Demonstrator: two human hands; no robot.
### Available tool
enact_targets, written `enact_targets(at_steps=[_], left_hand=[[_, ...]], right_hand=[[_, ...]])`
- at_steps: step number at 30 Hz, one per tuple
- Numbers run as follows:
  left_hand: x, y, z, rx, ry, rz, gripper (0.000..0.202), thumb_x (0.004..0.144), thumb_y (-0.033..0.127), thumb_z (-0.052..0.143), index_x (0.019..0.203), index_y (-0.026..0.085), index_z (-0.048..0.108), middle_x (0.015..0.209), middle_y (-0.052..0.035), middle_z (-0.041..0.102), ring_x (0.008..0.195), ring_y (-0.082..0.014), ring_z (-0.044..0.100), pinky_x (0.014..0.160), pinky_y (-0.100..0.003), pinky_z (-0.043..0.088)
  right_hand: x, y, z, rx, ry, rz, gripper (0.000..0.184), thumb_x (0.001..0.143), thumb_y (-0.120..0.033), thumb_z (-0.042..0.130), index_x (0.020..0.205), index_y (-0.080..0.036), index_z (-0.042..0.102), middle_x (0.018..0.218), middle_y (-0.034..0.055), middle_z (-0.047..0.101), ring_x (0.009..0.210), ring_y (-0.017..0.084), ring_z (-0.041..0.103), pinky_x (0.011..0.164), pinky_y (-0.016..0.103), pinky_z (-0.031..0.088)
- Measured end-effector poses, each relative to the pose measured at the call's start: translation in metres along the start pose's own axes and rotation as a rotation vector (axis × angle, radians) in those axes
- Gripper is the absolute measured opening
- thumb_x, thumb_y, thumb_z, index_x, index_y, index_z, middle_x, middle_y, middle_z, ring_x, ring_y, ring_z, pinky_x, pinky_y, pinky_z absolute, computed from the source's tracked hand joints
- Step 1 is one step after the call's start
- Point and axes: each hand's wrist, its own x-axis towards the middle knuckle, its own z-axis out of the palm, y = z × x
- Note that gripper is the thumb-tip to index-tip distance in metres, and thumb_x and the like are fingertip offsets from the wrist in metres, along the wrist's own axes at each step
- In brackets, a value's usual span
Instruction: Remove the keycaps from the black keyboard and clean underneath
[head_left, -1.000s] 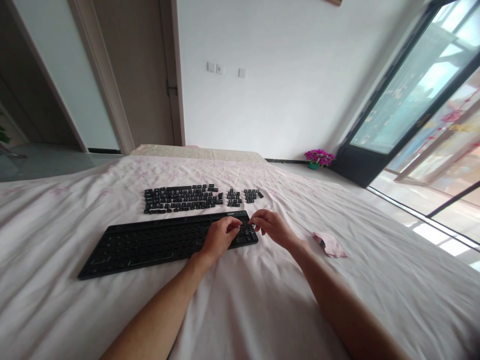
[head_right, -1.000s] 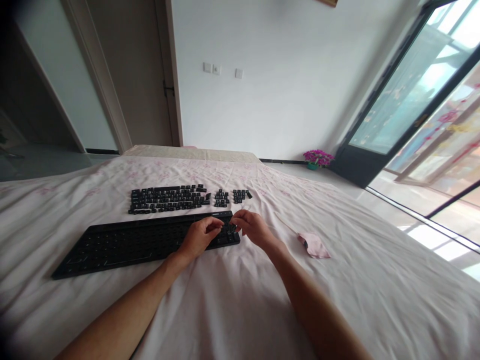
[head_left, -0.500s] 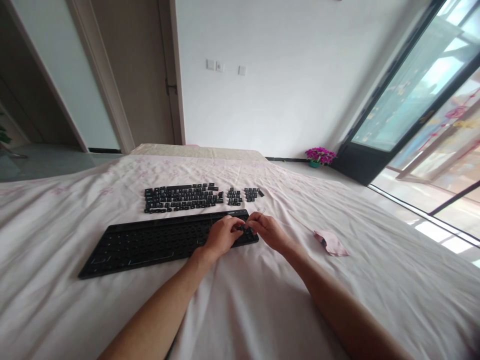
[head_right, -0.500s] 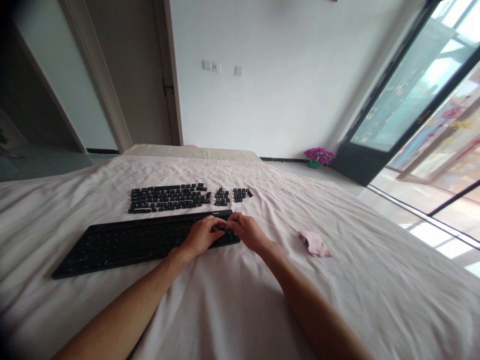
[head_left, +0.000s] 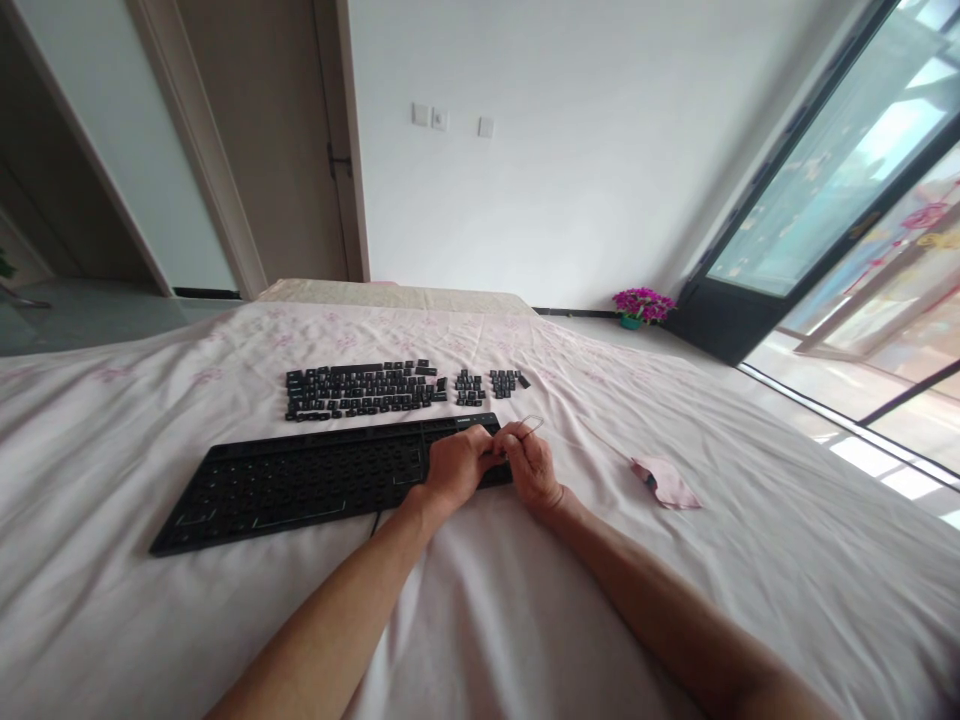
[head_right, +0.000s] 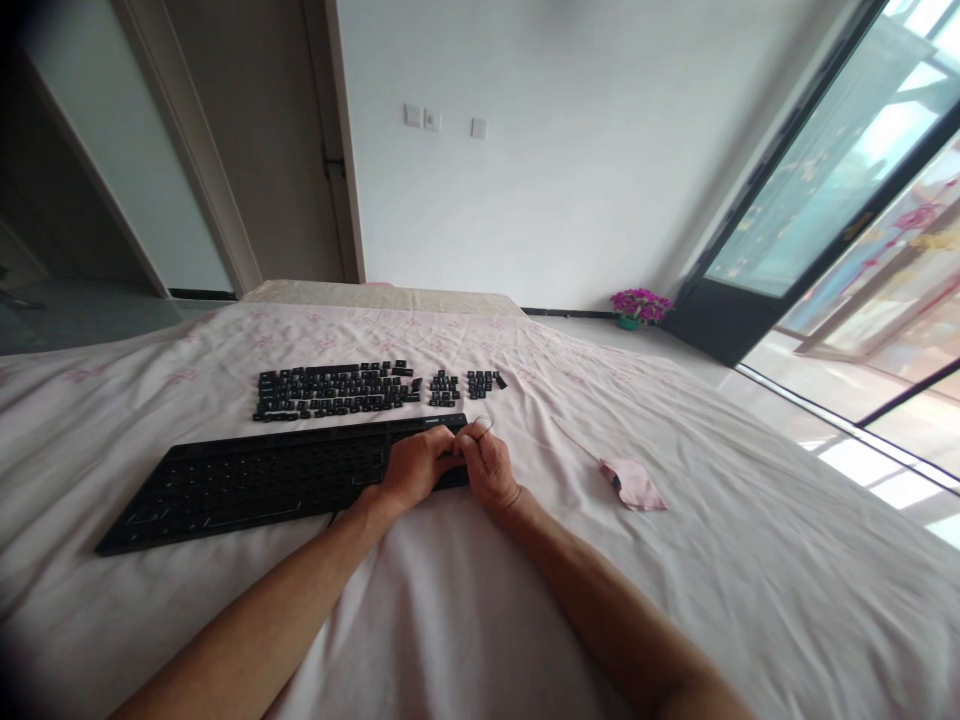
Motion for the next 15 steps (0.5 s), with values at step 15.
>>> enact_targets(at_steps=[15], left_hand=[[0.009,-0.016,0.006,-0.349,0.081,-0.127,0.03,0.071,0.013,0.065,0.099,0.023,0.069,0.085,0.002,0.073,0.071,-0.0123,0.065,0.067,-0.022,0.047]], right_hand=[[0.009,-0.015,-0.008,-0.284,0.001,-0.226,0.022,0.096,-0.026,0.042,0.089,-0.022,0.063,0.086,0.005,0.066,0.083,0.019,0.059,0.082,0.035,0.046]])
